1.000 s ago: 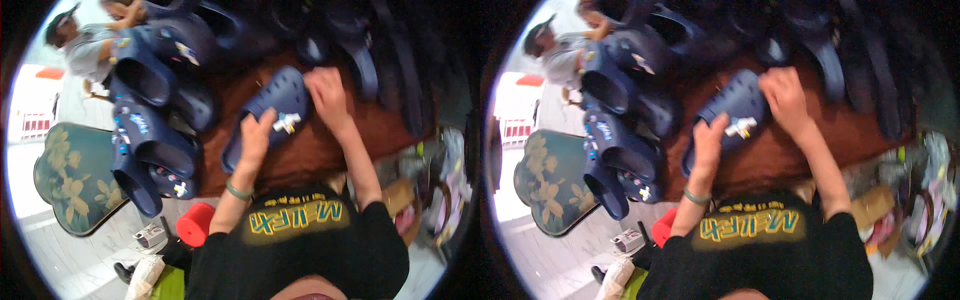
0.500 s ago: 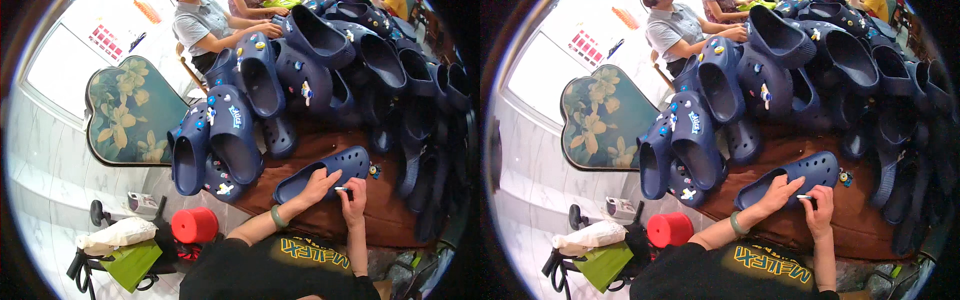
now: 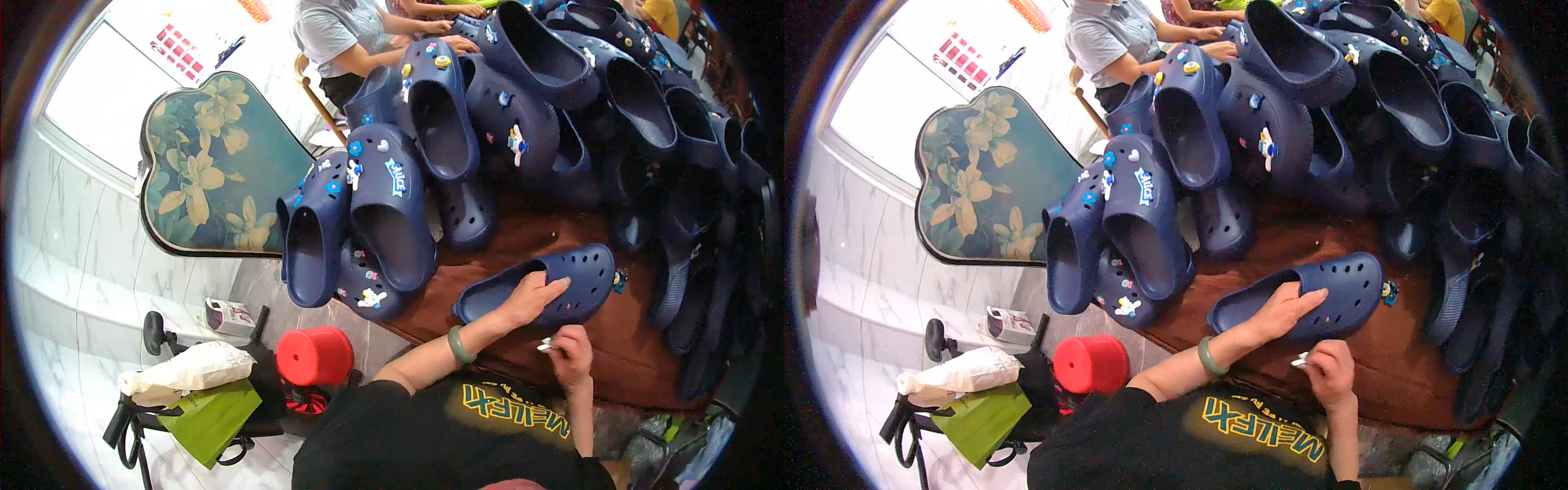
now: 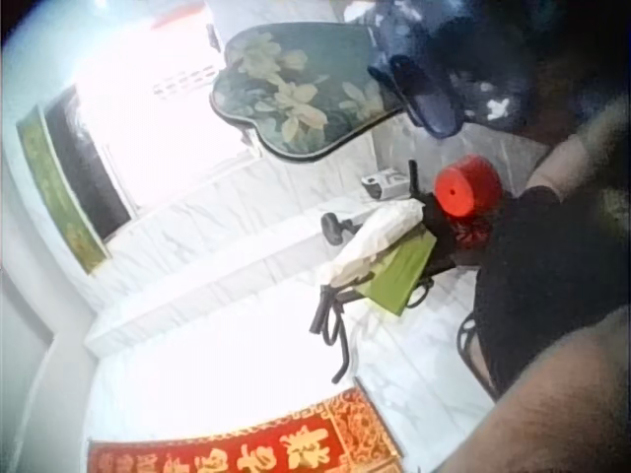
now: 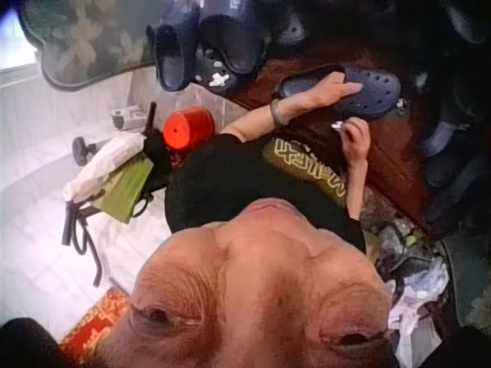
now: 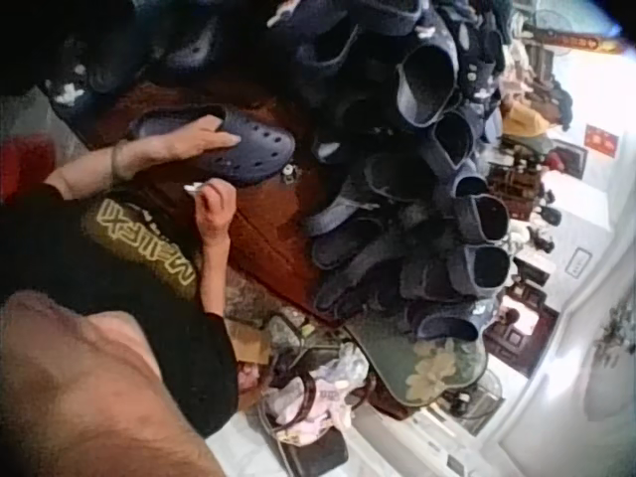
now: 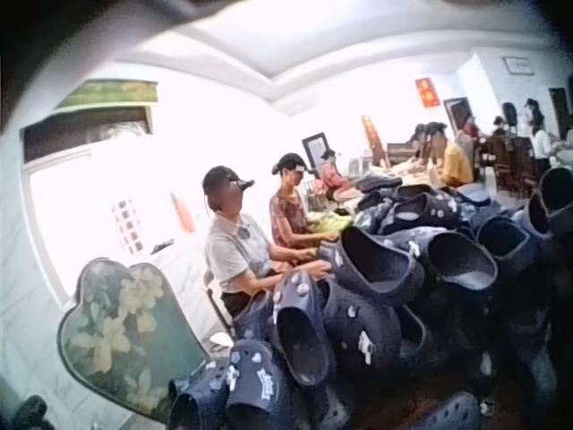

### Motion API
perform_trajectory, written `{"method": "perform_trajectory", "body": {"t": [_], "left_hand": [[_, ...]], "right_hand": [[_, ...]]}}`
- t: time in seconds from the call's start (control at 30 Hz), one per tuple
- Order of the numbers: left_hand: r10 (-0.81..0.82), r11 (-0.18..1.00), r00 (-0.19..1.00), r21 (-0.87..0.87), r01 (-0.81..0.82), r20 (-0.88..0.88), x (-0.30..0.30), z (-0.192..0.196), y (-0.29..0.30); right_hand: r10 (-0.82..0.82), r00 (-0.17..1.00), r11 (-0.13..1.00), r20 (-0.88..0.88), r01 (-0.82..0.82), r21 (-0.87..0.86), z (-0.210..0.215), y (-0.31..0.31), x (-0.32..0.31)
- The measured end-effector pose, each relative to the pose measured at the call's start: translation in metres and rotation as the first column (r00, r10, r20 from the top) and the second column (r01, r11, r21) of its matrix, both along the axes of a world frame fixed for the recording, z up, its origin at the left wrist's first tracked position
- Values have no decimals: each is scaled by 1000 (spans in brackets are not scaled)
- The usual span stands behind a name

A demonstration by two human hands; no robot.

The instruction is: Applying decorative charms and accessories to blue foam clogs.

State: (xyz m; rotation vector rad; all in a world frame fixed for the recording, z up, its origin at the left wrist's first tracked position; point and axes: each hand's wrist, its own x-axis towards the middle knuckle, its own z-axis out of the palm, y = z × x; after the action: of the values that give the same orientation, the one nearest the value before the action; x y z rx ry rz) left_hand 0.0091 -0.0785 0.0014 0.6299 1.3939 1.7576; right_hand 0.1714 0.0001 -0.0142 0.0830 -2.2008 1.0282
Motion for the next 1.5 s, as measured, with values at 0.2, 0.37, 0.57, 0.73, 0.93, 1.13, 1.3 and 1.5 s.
{"method": "perform_trajectory", "body": {"t": [0.2,0.37,0.57,0.73,0.93,1.13,1.3,1.5], "left_hand": [[-219,895,840,-444,-29,-496,-22,43,2],[-82,980,997,-181,80,1,-24,46,-12],[-117,946,993,-307,107,-14,-13,28,-6],[-211,939,977,-272,211,29,-24,19,-23],[-187,963,982,-202,176,-36,-17,34,-14],[-206,953,956,-266,147,-209,-25,24,-7],[-228,918,945,-376,127,-236,-31,41,-19],[-281,955,894,-197,223,-349,-18,9,-26]], "right_hand": [[-483,798,648,360,603,-465,14,26,27],[-193,931,711,310,350,-610,26,33,21],[-122,936,981,330,165,-105,47,34,-4],[-98,925,981,366,28,194,56,37,-28],[-114,796,991,594,53,119,74,46,-40],[-137,740,991,658,98,96,78,54,-51],[-167,881,977,443,87,196,65,39,-55],[-183,860,983,476,148,112,65,26,-39]]}}
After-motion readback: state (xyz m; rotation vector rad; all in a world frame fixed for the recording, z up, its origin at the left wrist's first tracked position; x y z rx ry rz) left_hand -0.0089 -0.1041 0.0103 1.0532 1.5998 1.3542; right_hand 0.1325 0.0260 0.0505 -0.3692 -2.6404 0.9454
